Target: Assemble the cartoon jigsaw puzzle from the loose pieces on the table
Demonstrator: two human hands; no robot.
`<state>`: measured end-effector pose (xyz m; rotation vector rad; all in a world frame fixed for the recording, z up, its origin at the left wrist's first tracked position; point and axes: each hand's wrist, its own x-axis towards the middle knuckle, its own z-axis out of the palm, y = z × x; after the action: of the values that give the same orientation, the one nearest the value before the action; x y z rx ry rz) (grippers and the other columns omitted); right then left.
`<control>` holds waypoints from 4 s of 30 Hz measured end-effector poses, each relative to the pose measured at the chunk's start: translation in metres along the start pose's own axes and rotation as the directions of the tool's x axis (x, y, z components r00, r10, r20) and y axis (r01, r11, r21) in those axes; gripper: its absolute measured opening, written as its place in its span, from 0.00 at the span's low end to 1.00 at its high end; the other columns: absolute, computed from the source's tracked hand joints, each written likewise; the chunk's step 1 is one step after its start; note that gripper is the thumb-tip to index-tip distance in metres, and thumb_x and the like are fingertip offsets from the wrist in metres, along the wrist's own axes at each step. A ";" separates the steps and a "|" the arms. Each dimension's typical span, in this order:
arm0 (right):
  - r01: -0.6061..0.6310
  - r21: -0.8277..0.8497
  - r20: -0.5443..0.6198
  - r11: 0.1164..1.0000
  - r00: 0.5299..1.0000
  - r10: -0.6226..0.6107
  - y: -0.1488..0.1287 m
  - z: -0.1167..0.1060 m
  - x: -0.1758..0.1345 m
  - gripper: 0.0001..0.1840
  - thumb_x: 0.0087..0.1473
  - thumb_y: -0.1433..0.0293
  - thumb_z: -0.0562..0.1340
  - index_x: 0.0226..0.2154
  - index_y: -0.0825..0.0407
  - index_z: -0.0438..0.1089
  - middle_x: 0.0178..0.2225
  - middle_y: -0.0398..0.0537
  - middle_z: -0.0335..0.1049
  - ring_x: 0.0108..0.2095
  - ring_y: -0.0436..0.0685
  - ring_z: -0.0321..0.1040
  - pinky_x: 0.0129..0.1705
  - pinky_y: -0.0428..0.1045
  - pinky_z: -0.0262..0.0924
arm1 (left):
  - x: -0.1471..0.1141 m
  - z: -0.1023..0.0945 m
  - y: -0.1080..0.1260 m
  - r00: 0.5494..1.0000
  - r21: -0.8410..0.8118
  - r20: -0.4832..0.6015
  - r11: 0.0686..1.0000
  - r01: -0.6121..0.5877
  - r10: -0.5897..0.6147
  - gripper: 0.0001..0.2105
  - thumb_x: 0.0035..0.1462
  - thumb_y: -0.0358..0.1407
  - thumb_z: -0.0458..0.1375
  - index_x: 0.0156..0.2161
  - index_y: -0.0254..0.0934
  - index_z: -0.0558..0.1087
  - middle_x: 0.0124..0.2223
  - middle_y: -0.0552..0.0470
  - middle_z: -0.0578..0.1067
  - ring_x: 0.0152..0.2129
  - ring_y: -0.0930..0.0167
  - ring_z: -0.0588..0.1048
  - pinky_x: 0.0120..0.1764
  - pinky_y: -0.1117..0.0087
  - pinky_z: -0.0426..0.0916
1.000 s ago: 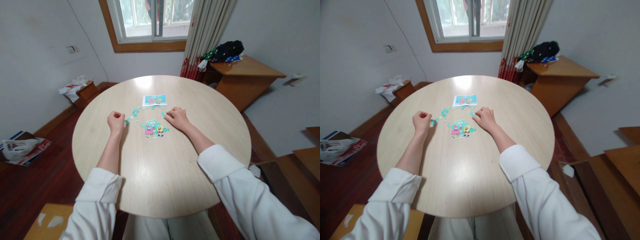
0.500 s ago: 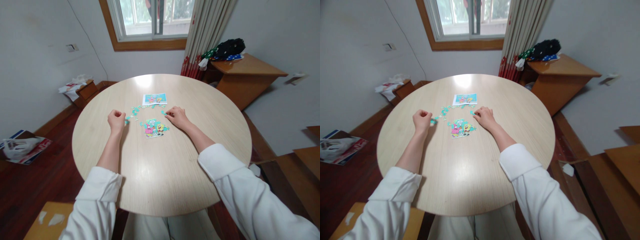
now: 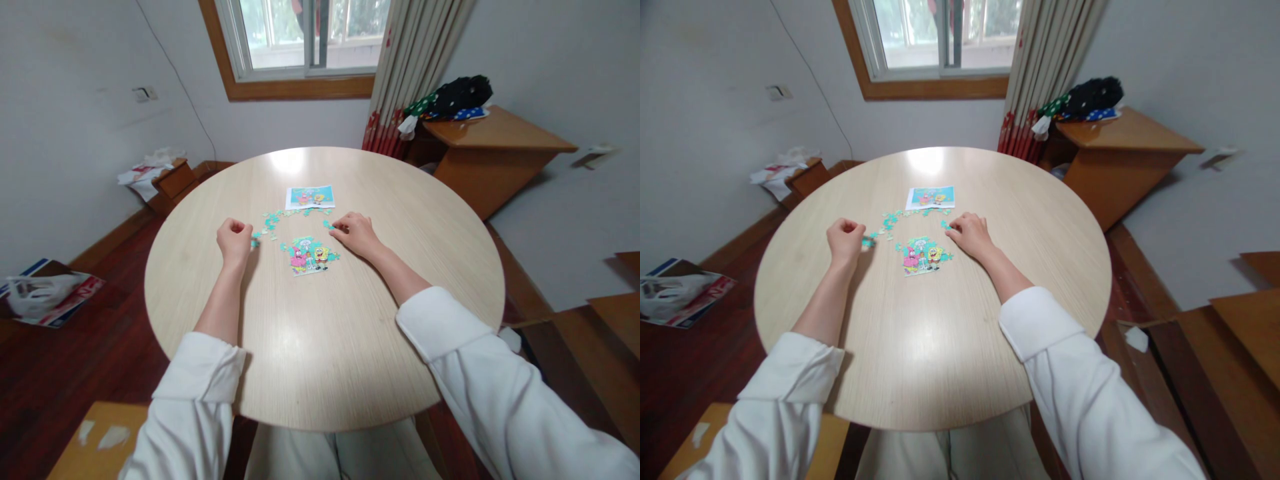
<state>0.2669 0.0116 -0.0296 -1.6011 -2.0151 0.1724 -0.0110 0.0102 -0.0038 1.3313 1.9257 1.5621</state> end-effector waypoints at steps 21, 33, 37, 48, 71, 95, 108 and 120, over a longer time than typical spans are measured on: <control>0.048 0.113 -0.042 0.992 0.998 -0.044 0.006 0.004 0.002 0.12 0.51 0.74 0.62 0.39 0.53 0.76 0.36 0.51 0.75 0.35 0.56 0.67 0.41 0.52 0.59 | 0.010 0.003 -0.016 0.996 -0.021 -0.049 0.997 0.068 -0.069 0.05 0.49 0.26 0.53 0.27 0.38 0.62 0.22 0.58 0.67 0.22 0.74 0.68 0.31 0.72 0.60; 0.051 0.116 -0.035 0.992 0.998 -0.047 0.005 0.002 0.001 0.14 0.51 0.74 0.60 0.41 0.54 0.75 0.36 0.53 0.75 0.36 0.58 0.69 0.42 0.53 0.61 | 0.006 -0.002 -0.006 0.996 0.004 -0.049 0.997 0.078 -0.078 0.08 0.46 0.27 0.55 0.22 0.38 0.60 0.20 0.61 0.62 0.19 0.76 0.62 0.28 0.72 0.57; 0.065 0.110 -0.048 0.992 0.997 -0.060 0.007 0.004 0.002 0.14 0.51 0.74 0.60 0.41 0.53 0.76 0.36 0.52 0.75 0.35 0.58 0.68 0.42 0.54 0.61 | 0.005 -0.002 -0.006 0.997 -0.002 -0.046 0.998 0.055 -0.055 0.10 0.44 0.27 0.56 0.20 0.38 0.59 0.19 0.61 0.61 0.19 0.76 0.61 0.28 0.72 0.56; 0.108 0.057 -0.022 0.993 0.994 -0.107 0.009 0.003 0.002 0.15 0.53 0.75 0.58 0.42 0.54 0.77 0.35 0.53 0.75 0.36 0.58 0.67 0.43 0.52 0.59 | 0.002 -0.004 -0.002 0.998 0.034 -0.036 0.998 0.056 -0.055 0.14 0.44 0.25 0.57 0.18 0.38 0.56 0.18 0.61 0.57 0.19 0.76 0.58 0.27 0.72 0.55; 0.097 0.051 -0.038 0.994 0.995 -0.095 0.010 0.005 0.002 0.17 0.52 0.75 0.58 0.42 0.55 0.76 0.36 0.53 0.74 0.38 0.59 0.67 0.45 0.52 0.58 | -0.004 0.000 0.005 0.993 -0.052 0.117 0.999 0.012 -0.006 0.08 0.42 0.25 0.56 0.20 0.37 0.62 0.20 0.60 0.63 0.19 0.76 0.62 0.27 0.73 0.57; 0.113 0.067 -0.061 0.991 0.992 -0.109 0.011 0.005 0.004 0.16 0.50 0.76 0.58 0.39 0.55 0.77 0.35 0.53 0.75 0.37 0.60 0.67 0.44 0.54 0.60 | -0.012 0.001 0.001 0.698 0.265 0.682 0.817 -0.512 0.217 0.10 0.50 0.33 0.60 0.38 0.38 0.79 0.40 0.46 0.76 0.37 0.65 0.73 0.43 0.63 0.65; 0.108 0.063 -0.059 0.992 0.993 -0.104 0.011 0.005 0.003 0.16 0.50 0.76 0.58 0.40 0.55 0.77 0.35 0.53 0.74 0.37 0.59 0.68 0.45 0.53 0.61 | -0.013 0.001 -0.001 0.725 0.154 0.670 0.925 -0.348 0.161 0.08 0.47 0.33 0.59 0.34 0.35 0.76 0.27 0.52 0.73 0.25 0.71 0.69 0.34 0.69 0.64; 0.118 0.068 -0.066 0.991 0.991 -0.113 0.014 0.006 0.003 0.16 0.50 0.76 0.58 0.41 0.55 0.76 0.36 0.53 0.75 0.38 0.59 0.68 0.45 0.53 0.61 | -0.013 -0.005 0.006 0.778 0.385 0.622 0.829 -0.405 0.091 0.10 0.50 0.36 0.60 0.38 0.38 0.79 0.39 0.47 0.78 0.39 0.63 0.74 0.47 0.60 0.61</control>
<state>0.2751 0.0195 -0.0400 -1.4240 -2.0245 0.1483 -0.0055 -0.0037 -0.0003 2.0716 1.8311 0.5806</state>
